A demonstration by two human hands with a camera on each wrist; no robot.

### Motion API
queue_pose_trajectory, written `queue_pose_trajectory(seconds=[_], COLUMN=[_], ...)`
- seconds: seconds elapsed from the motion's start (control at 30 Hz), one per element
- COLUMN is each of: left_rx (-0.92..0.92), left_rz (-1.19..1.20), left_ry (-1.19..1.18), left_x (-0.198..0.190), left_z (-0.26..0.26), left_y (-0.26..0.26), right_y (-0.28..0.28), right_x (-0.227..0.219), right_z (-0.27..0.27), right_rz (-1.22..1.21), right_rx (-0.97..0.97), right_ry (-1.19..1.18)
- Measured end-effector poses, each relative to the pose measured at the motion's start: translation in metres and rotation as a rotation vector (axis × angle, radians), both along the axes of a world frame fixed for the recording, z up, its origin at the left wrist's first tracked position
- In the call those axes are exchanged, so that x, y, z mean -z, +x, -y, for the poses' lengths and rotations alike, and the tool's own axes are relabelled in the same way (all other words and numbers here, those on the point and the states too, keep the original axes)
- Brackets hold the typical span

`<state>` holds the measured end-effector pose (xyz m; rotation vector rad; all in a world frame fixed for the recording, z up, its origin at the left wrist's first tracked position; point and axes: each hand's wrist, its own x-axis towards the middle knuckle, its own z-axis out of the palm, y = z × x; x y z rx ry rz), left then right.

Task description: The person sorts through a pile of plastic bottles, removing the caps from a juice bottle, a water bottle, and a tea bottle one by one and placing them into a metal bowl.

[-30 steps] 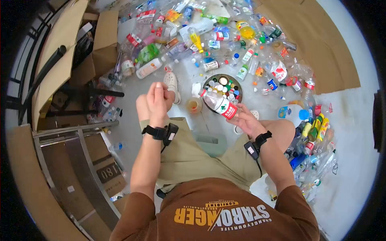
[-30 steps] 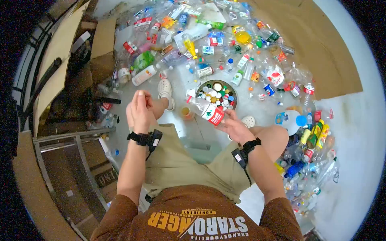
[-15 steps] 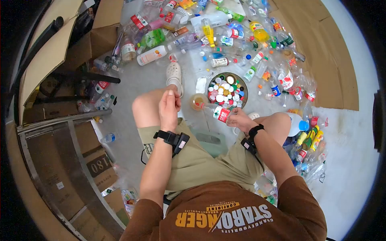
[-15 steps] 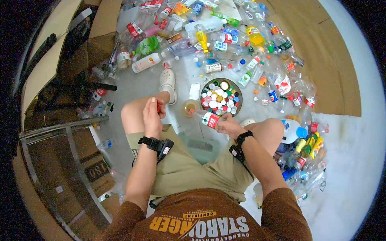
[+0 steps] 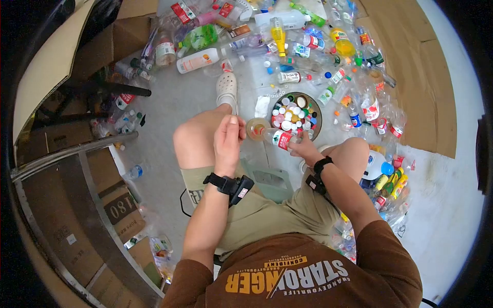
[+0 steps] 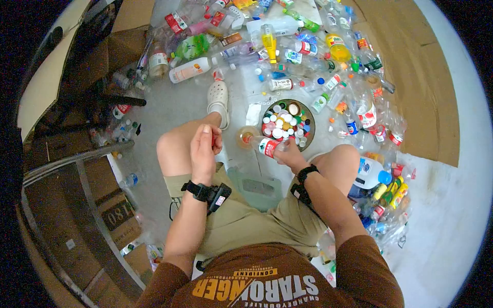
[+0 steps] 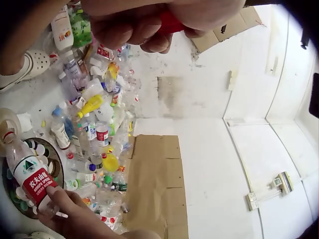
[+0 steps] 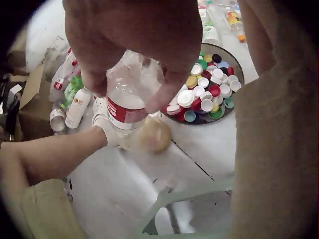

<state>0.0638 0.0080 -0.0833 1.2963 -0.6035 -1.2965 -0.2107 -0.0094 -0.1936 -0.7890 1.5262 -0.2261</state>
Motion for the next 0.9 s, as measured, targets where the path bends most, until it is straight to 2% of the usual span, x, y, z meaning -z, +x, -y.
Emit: queue_pose_trajectory(seconds=[0.1,0.2,0.3,0.5,0.6,0.9], left_rx=[0.003,0.015,0.040,0.042,0.039,0.042], left_rz=[-0.015,-0.022,-0.027,-0.024,0.001,-0.035], left_ry=[0.007,0.012,0.016,0.011,0.028,0.027], left_x=[-0.002,-0.004,-0.006,-0.005,-0.001,-0.006], left_z=[0.001,0.000,0.000,0.000,-0.002,0.001], left_y=[-0.001,-0.004,-0.005,-0.005,-0.004,-0.009], right_y=[0.009,0.016,0.026,0.034,0.037,0.038], right_x=[0.004,0.007,-0.008,-0.005,-0.010,-0.009], right_z=[0.002,0.002,0.003,0.004,0.003,0.004], right_rz=[-0.191,-0.265,-0.291,-0.312,-0.330,-0.302], right_rx=[-0.196,-0.318,-0.388,-0.443,-0.453,-0.427], right_ry=[-0.290,-0.584,-0.705,-0.742,-0.669,-0.698])
